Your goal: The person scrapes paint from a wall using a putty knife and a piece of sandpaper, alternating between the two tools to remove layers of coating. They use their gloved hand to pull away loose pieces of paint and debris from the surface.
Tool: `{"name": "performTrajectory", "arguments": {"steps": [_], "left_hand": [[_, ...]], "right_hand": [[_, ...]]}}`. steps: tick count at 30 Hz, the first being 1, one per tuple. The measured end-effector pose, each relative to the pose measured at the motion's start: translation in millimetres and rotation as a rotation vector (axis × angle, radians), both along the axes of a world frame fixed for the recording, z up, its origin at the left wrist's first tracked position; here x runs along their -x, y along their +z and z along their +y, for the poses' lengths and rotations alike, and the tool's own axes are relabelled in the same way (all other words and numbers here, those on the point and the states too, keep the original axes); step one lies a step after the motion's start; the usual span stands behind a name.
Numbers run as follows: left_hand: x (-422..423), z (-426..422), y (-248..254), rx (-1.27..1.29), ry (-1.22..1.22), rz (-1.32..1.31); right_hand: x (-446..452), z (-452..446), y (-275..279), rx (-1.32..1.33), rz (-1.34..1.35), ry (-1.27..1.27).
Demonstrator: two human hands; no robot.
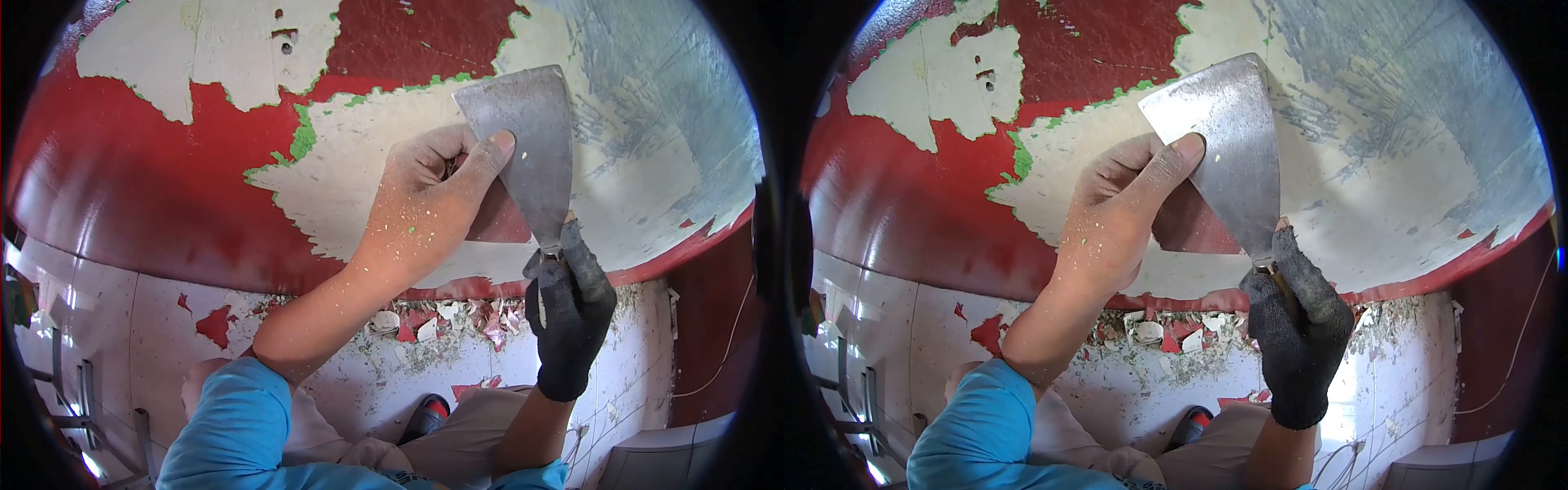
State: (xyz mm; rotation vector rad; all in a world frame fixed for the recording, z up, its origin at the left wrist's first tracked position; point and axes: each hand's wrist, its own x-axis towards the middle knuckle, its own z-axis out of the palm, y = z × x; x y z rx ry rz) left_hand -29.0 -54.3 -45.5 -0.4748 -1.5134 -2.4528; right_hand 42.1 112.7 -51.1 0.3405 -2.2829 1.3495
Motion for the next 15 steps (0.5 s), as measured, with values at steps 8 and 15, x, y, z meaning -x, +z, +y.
{"name": "performTrajectory", "arguments": {"steps": [8,15], "left_hand": [[0.4,6.6,-0.9,-0.076,0.026,0.002],[-4.5,8.2,5.2,-0.010,0.006,-0.110]], "right_hand": [[3.2,-5.2,6.0,0.071,0.005,-0.114],[4.5,-11.7,7.1,0.062,-0.059,-0.103]]}}
